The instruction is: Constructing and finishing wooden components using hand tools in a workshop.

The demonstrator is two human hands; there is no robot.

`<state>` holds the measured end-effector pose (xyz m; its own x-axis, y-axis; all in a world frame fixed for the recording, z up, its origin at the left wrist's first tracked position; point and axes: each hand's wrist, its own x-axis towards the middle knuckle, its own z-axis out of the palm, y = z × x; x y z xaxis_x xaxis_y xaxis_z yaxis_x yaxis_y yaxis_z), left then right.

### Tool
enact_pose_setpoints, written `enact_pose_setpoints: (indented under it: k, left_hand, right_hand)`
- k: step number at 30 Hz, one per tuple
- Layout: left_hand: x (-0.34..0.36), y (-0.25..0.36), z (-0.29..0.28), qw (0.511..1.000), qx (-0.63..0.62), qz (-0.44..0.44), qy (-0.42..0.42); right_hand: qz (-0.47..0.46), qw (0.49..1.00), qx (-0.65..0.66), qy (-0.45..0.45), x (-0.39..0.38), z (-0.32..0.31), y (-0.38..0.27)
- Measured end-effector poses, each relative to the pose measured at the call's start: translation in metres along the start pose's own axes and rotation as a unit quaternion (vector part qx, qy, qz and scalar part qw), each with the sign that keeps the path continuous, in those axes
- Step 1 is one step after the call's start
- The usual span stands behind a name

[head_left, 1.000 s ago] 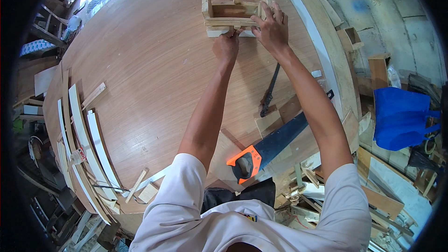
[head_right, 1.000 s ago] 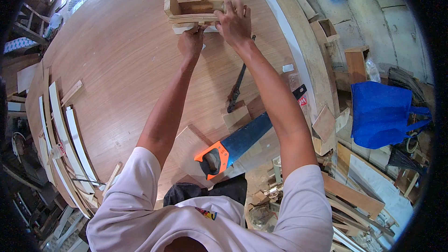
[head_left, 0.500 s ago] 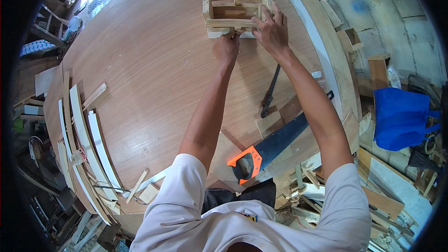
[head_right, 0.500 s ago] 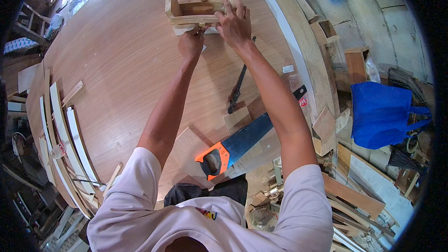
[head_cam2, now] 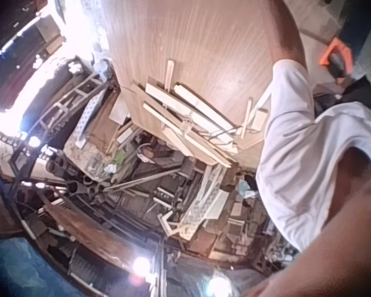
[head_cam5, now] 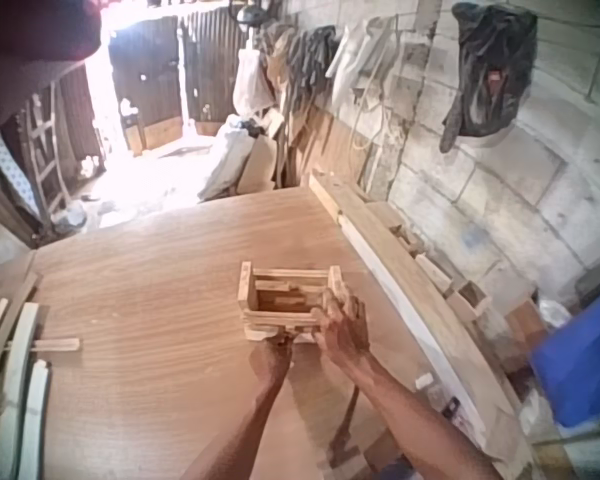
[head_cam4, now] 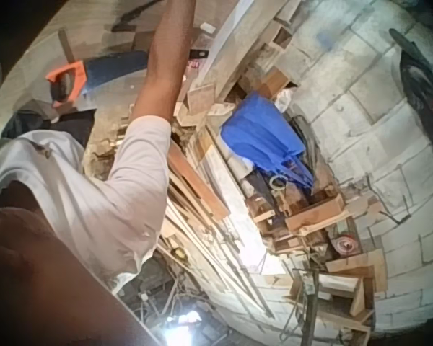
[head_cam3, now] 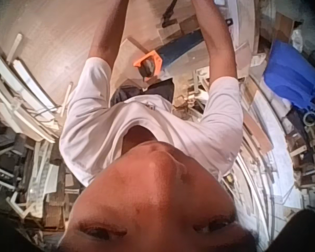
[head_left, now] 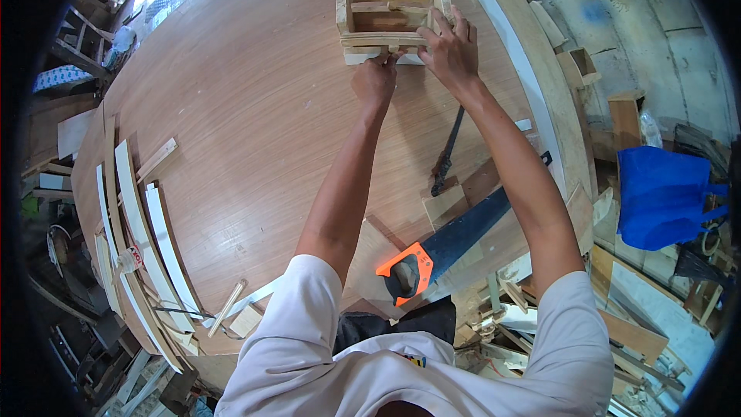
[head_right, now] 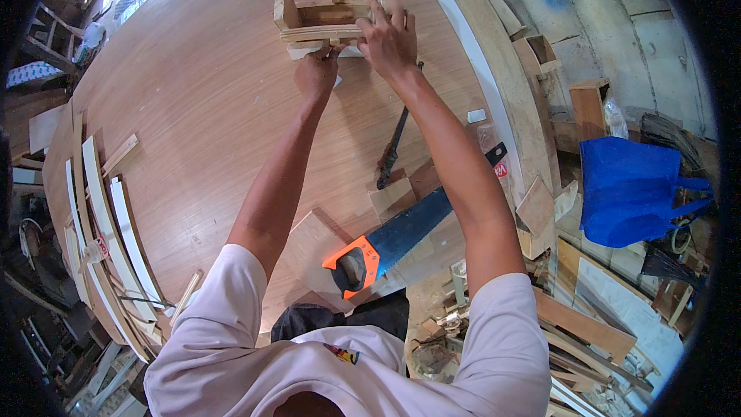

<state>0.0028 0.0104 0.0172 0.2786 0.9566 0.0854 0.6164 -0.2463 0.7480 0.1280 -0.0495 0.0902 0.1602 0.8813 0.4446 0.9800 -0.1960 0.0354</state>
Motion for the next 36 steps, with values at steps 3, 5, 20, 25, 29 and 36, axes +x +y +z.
enact_pose_setpoints:
  k: [3, 5, 20, 25, 29, 36]
  left_hand:
    - [0.001, -0.004, 0.004, 0.999, 0.006, 0.022, 0.033]
    - [0.002, -0.007, 0.005, 0.999, 0.0, 0.022, 0.032]
    - [0.001, -0.001, 0.0, 1.0, 0.002, -0.005, -0.016]
    - [0.001, -0.003, 0.001, 1.0, -0.001, 0.01, 0.008]
    - [-0.002, 0.001, -0.002, 1.0, -0.015, -0.005, -0.013]
    - [0.002, -0.001, -0.004, 0.997, 0.013, -0.024, -0.076]
  right_hand:
    - [0.002, 1.0, 0.005, -0.004, 0.001, -0.003, -0.002]
    - [0.003, 0.999, -0.009, -0.032, 0.001, -0.006, -0.004]
    - [0.007, 0.998, -0.011, -0.056, 0.001, -0.005, 0.0]
    - [0.002, 0.998, -0.006, -0.055, 0.001, -0.006, 0.001]
    - [0.04, 0.994, 0.102, -0.005, -0.004, -0.014, 0.005]
    - [0.486, 0.702, 0.519, 0.046, -0.054, 0.018, -0.016]
